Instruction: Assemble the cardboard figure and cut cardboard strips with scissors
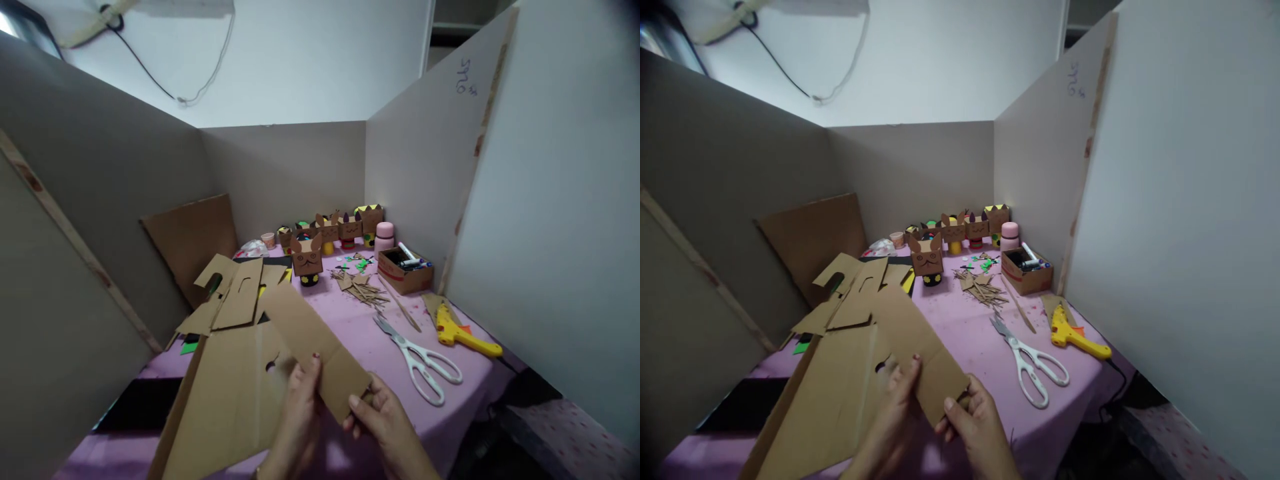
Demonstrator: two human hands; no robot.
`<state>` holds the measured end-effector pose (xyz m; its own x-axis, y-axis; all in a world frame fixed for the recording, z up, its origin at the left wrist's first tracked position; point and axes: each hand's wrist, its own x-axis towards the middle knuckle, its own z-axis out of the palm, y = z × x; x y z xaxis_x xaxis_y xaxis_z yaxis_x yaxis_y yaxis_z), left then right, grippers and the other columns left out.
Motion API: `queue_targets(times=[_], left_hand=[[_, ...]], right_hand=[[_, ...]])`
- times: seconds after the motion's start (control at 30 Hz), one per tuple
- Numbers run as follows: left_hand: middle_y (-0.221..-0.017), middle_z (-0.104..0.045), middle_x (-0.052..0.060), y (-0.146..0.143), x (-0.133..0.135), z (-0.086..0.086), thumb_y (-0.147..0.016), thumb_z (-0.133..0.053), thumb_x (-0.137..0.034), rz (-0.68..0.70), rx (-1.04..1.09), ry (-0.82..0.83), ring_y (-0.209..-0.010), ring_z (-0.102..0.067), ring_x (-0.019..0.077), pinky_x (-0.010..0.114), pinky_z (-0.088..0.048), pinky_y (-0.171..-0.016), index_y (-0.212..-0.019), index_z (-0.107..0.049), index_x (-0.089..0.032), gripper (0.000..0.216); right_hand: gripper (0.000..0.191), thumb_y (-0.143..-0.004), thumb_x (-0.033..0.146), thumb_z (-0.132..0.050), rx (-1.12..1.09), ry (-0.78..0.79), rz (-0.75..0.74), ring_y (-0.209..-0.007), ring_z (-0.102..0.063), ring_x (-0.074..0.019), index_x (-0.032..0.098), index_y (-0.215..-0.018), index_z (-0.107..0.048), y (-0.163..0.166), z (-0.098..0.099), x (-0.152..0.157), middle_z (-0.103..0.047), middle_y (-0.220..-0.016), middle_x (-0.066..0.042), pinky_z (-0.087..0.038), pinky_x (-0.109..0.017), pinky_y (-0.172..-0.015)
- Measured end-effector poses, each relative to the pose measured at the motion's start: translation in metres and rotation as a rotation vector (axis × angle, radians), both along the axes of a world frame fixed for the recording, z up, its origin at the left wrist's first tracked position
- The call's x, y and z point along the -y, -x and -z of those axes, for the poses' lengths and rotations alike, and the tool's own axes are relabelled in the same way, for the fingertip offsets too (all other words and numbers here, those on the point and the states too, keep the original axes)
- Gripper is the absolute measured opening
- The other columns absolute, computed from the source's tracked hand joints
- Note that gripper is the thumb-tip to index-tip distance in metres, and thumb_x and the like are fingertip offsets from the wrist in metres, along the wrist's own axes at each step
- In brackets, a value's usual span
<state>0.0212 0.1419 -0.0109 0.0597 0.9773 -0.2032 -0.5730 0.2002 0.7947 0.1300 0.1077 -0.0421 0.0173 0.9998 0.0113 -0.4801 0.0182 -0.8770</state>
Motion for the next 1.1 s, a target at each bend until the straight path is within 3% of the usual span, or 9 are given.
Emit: queue_targets(times=[0.07,0.17,0.27,0.4,0.63,0.83,1.0,1.1], left_hand=[[-0.065,-0.066,0.001,-0.013,0.017,0.011,-0.071,-0.065,-0.035,0.070,-0.007,0.016,-0.047,-0.059,0.0129,0.022,-0.046,-0.042,-0.093,-0.055,-0.018,0.030],[-0.066,-0.067,0.002,-0.021,0.031,0.021,-0.070,-0.065,-0.037,0.155,0.007,0.031,-0.038,-0.053,0.0104,0.023,-0.044,-0.040,-0.102,-0.055,-0.018,0.039],[-0.072,-0.069,0.005,-0.019,0.038,0.022,-0.070,-0.065,-0.036,0.191,0.019,0.045,-0.048,-0.061,0.0151,0.027,-0.048,-0.047,-0.105,-0.054,-0.018,0.040],[-0.087,-0.071,0.011,-0.012,0.045,0.018,-0.070,-0.066,-0.031,0.160,0.021,0.032,-0.077,-0.066,0.0228,0.031,-0.051,-0.066,-0.112,-0.052,-0.016,0.047],[-0.088,-0.071,0.010,-0.008,0.061,0.015,-0.067,-0.068,-0.031,0.183,-0.006,0.013,-0.067,-0.066,0.0226,0.036,-0.050,-0.067,-0.111,-0.055,-0.017,0.048],[-0.091,-0.071,0.009,-0.003,0.070,0.016,-0.069,-0.067,-0.029,0.108,-0.050,-0.010,-0.082,-0.066,0.0230,0.032,-0.049,-0.072,-0.108,-0.056,-0.017,0.041],[-0.096,-0.070,0.005,0.003,0.077,0.023,-0.074,-0.062,-0.033,0.014,-0.011,0.116,-0.090,-0.063,0.0191,0.027,-0.046,-0.076,-0.097,-0.061,-0.018,0.028],[-0.096,-0.070,0.009,0.008,0.083,0.025,-0.077,-0.055,-0.042,0.158,0.073,0.211,-0.083,-0.065,0.0210,0.029,-0.048,-0.069,-0.101,-0.061,-0.015,0.037]], right_hand=[[0.042,-0.061,0.042,-0.076,-0.049,0.013,0.020,-0.042,-0.057,-0.0066,0.013,-0.087,-0.058,0.003,0.010,0.005,-0.065,-0.059,0.001,-0.038,-0.013,-0.037],[0.041,-0.064,0.045,-0.073,-0.094,0.081,0.009,-0.037,-0.056,-0.0063,0.015,-0.086,-0.056,0.002,0.019,0.013,-0.064,-0.056,0.002,-0.038,-0.013,-0.036],[0.038,-0.066,0.049,-0.069,-0.101,0.168,-0.007,-0.034,-0.055,-0.0059,0.017,-0.080,-0.054,-0.004,0.024,0.021,-0.061,-0.053,0.005,-0.038,-0.012,-0.034],[0.040,-0.064,0.054,-0.067,0.016,0.129,0.070,-0.034,-0.053,-0.0064,0.017,-0.068,-0.054,-0.011,0.029,0.031,-0.057,-0.045,0.007,-0.035,-0.012,-0.033],[0.044,-0.065,0.058,-0.064,0.182,0.143,0.018,-0.037,-0.052,-0.0075,0.015,-0.061,-0.056,-0.014,0.024,0.046,-0.062,-0.045,0.000,-0.032,-0.015,-0.036],[0.048,-0.063,0.062,-0.062,0.210,0.169,-0.091,-0.031,-0.048,-0.0069,0.016,-0.058,-0.051,-0.007,0.029,0.056,-0.060,-0.041,0.001,-0.026,-0.015,-0.033],[0.049,-0.066,0.064,-0.057,0.239,0.169,-0.152,-0.033,-0.050,-0.0071,0.016,-0.060,-0.049,-0.008,0.033,0.069,-0.061,-0.043,0.001,-0.027,-0.015,-0.035],[0.049,-0.067,0.064,-0.056,0.262,0.190,-0.185,-0.033,-0.049,-0.0074,0.016,-0.061,-0.050,-0.008,0.035,0.079,-0.059,-0.041,0.001,-0.027,-0.016,-0.036]])
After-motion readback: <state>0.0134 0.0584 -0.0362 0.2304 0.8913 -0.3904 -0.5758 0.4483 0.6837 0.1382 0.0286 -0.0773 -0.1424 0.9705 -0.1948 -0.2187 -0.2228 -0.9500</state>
